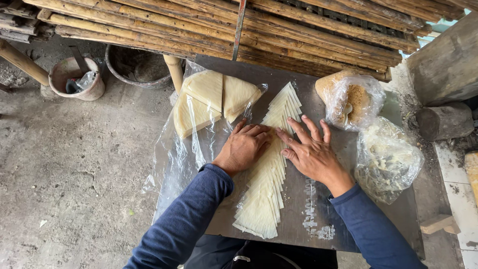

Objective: The person separates thin, triangular sheets of dough on a metal table. They then scoop a brown granular filling from a plastic bag using a white spoon and place it onto the sheets before folding them into small triangular packets.

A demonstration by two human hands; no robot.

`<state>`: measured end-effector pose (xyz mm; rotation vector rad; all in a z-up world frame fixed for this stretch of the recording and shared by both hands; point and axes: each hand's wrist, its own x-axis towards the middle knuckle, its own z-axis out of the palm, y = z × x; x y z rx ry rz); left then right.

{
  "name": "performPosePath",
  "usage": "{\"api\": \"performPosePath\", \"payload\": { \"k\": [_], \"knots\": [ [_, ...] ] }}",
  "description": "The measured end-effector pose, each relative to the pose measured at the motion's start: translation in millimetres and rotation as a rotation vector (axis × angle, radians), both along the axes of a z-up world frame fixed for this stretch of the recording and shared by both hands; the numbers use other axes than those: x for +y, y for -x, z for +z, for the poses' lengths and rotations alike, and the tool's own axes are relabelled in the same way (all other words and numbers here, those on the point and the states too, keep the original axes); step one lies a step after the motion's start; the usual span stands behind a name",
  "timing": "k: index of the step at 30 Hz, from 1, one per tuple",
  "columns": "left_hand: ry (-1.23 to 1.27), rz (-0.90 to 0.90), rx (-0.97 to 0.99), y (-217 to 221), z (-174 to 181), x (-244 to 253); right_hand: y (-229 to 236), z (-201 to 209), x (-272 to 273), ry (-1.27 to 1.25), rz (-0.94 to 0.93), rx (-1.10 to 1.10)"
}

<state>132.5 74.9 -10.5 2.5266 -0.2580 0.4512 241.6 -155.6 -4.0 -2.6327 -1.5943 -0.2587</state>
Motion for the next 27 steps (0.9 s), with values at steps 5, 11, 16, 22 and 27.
{"api": "performPosePath", "payload": {
  "k": [5,11,16,22,27],
  "knots": [
    [0.005,0.012,0.019,-1,0,0,-14,15,9,0.015,-0.049,-0.023],
    [0.018,0.012,-0.015,-1,2,0,-4,18,11,-0.041,0.014,-0.074],
    [0.036,0.014,0.016,1,5,0,8,15,11,0.056,-0.008,-0.1],
    [0.005,0.026,-0.035,2,6,-1,-3,19,18,0.056,-0.039,-0.218],
    [-0.011,0.004,-0.002,2,6,0,-9,28,20,-0.005,-0.102,-0.201]
  ]
}}
